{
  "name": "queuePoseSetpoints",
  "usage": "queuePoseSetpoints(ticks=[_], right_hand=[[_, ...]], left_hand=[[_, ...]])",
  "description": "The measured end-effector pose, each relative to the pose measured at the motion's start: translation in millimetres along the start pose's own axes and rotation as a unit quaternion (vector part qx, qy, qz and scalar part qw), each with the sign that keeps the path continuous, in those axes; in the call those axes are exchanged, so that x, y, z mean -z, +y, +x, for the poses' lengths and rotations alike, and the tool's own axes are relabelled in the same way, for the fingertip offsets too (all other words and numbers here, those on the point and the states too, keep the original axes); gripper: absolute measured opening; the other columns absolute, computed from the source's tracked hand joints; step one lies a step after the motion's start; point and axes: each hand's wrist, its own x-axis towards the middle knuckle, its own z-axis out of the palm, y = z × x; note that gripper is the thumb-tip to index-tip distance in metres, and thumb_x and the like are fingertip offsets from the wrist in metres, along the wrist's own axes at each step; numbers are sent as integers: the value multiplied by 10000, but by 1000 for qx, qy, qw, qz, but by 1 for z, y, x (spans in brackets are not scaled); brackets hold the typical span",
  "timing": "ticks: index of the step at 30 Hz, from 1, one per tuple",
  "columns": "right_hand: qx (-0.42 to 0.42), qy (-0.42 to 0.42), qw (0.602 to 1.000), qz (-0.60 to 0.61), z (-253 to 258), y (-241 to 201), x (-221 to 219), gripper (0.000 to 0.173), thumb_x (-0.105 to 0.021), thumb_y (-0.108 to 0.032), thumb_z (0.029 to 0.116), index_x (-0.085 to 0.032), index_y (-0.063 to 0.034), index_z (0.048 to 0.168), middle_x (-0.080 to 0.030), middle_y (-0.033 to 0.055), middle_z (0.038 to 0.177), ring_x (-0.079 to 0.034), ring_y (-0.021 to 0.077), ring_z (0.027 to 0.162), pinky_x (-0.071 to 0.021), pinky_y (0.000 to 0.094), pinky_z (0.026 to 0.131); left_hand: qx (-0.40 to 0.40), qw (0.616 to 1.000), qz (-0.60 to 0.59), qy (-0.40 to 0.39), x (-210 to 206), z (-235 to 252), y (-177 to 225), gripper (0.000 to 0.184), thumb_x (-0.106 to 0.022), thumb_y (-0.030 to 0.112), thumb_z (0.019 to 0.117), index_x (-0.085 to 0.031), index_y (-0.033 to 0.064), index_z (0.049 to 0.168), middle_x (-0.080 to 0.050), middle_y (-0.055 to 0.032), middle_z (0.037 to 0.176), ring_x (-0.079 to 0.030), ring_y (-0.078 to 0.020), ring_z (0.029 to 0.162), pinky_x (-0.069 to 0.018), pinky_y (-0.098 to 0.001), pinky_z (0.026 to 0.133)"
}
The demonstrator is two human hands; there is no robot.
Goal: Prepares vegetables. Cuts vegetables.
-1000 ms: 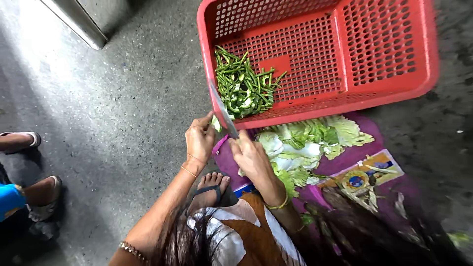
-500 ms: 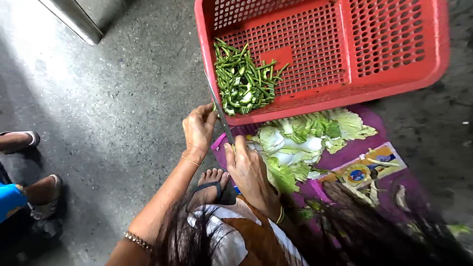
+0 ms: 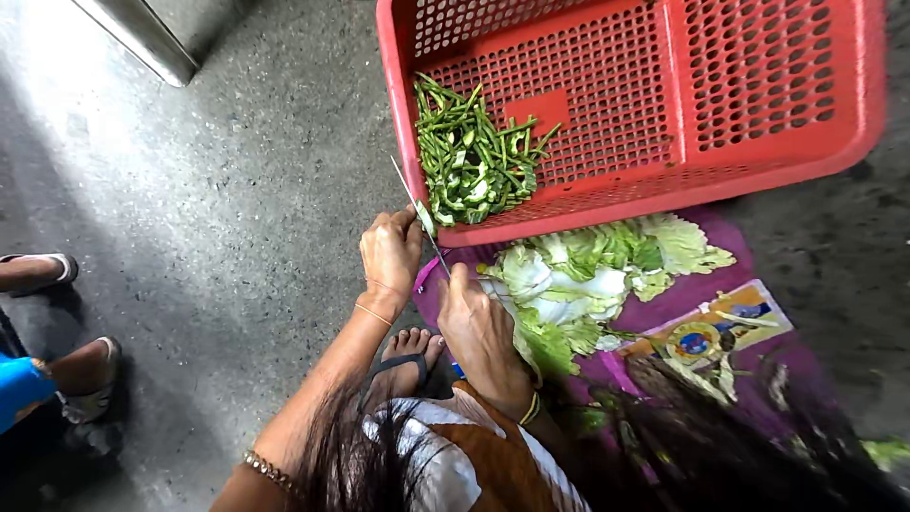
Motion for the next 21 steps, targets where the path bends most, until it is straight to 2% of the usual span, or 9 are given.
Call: queuePoseSetpoints(ticks=[5,8,10,12,14,17,18,21], right_hand=[[-19,-33,999,-12,11,-8,5,288,-463,-221,1065,-654,-23,1151,-679,172,760,-708,363,672,-530,463,555],[-29,-75,997,9,29,-16,13,257,-490,-197,1052,-624,-35,1199,-688,181,786,-718,392,761,-540,497,623],[-34,-143,988,48,40,-14,25,299,-447,-254,1082,-579,-46,1252,-697,189,848,-717,404,864,-540,527,707],[-39,-165,977,131,41,2,34,344,-435,-317,1092,-583,-39,1232,-676,190,856,-697,393,859,-532,543,737],[-66,-114,965,226,32,26,43,381,-454,-367,1082,-604,-38,1203,-638,150,765,-664,323,691,-536,517,649],[-141,-30,937,320,6,71,66,449,-478,-406,1068,-566,-33,1302,-595,95,680,-589,224,500,-537,457,501],[-162,2,927,338,-4,87,77,460,-490,-390,1063,-551,-17,1325,-591,89,681,-572,203,477,-533,436,466],[-238,71,902,353,-47,127,120,513,-495,-359,1067,-471,25,1406,-607,103,794,-554,146,524,-526,369,481]], left_hand=[[8,1000,9,11,-5,6,-1,192,-665,102,983,-753,29,1136,-713,-142,967,-699,-238,797,-578,-414,722],[15,1000,3,18,-10,6,-3,184,-684,105,974,-762,33,1123,-721,-131,956,-707,-224,803,-587,-402,746],[13,1000,-18,11,-9,6,-7,193,-680,105,980,-750,25,1141,-736,-134,987,-721,-215,830,-597,-398,787],[-1,999,-38,-5,-5,4,-10,218,-664,123,988,-734,35,1176,-741,-118,1018,-731,-186,843,-612,-378,808],[-47,998,-44,7,1,5,-9,230,-661,122,978,-731,21,1173,-729,-122,1011,-727,-177,832,-619,-353,772],[-139,990,-2,26,10,18,4,223,-648,135,966,-733,39,1148,-723,-124,1010,-716,-211,880,-603,-370,727],[-163,986,26,16,13,25,11,220,-661,152,959,-735,50,1140,-723,-132,1038,-707,-253,933,-595,-413,745],[-212,968,125,-56,18,45,33,239,-716,249,934,-743,91,1111,-647,-175,1218,-605,-392,1126,-542,-542,836]])
